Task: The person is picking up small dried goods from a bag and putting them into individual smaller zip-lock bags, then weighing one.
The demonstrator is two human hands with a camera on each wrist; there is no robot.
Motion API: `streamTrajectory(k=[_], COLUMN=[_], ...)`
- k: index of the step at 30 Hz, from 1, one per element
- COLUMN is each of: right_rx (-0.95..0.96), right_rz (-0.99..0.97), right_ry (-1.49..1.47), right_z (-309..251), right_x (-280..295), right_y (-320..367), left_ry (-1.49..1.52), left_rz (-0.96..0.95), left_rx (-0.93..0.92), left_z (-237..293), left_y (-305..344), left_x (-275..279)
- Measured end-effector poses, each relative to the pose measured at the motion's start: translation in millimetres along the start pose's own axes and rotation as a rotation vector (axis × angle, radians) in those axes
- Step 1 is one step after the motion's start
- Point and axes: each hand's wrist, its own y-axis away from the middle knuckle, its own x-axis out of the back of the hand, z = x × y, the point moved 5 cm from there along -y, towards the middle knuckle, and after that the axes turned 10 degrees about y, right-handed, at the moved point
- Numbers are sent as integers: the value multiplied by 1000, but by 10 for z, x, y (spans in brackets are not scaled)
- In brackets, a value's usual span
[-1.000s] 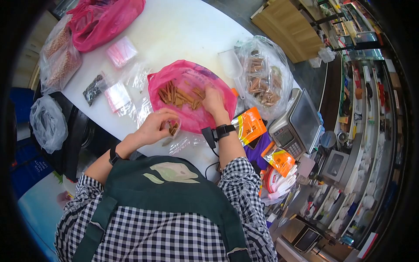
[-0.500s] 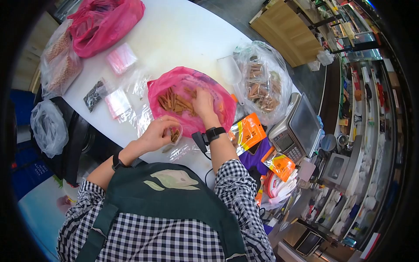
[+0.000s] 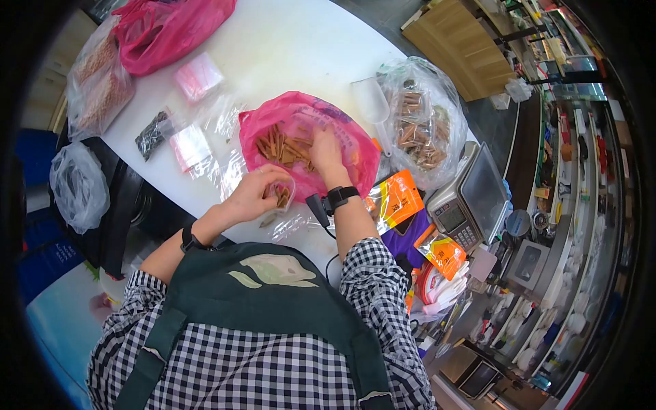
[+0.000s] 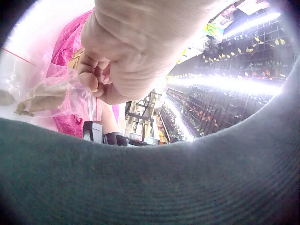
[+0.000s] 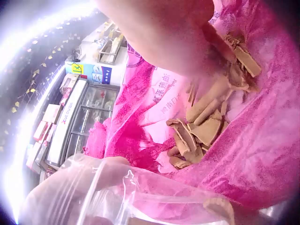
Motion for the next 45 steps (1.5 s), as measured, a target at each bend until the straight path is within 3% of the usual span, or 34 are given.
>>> streamTrajectory(k=[6, 9, 11, 12, 14, 17, 20, 21, 23, 24, 28, 32, 34, 36, 38, 40, 42, 45], right_rx=[79, -10, -123, -123, -156, -37, -52, -54, 111, 111, 125, 277, 301, 76, -15, -113, -52, -59], right_rz=[62, -18, -16, -20, -165, -118, -62, -59, 161, 145, 89, 69, 34, 36, 79, 127, 136, 53], right_ry=[9, -164, -556, -556, -1029, -1226, -1269, -1270, -791, -645, -599, -368, -344, -673, -677, -678, -253, -180], right_z=[46, 105, 231, 163, -138, -432, -657, -671, -665, -739, -778, -853, -870, -731, -493, -161, 84, 154], right_x=[-21, 27, -49, 52, 389, 625, 598, 517, 453, 581, 615, 802, 867, 902, 891, 801, 624, 314], right_y=[14, 34, 40, 94, 343, 663, 947, 989, 1070, 1113, 1175, 1200, 1198, 1144, 1018, 851, 702, 583], left_ry=[-6, 1, 9, 11, 17, 32, 72, 57, 40, 21, -6, -19, -38, -34, -29, 72, 21, 12], left_rz=[22, 31, 47, 55, 60, 69, 134, 115, 97, 97, 121, 109, 107, 112, 116, -73, -61, -50], left_rx=[-18, 14, 17, 33, 55, 101, 91, 90, 90, 41, -8, 2, -86, -39, 8, 55, 91, 97], left_z=[6, -3, -11, -7, 10, 3, -22, -16, -31, -26, -10, 53, 91, 102, 192, 297, 141, 155], left_y=[-8, 1, 12, 12, 16, 8, 15, 12, 5, 0, 25, 26, 21, 35, 71, 114, 129, 117], left_x=[33, 41, 50, 58, 57, 36, 39, 41, 39, 36, 26, 23, 25, 54, 117, 94, 102, 121])
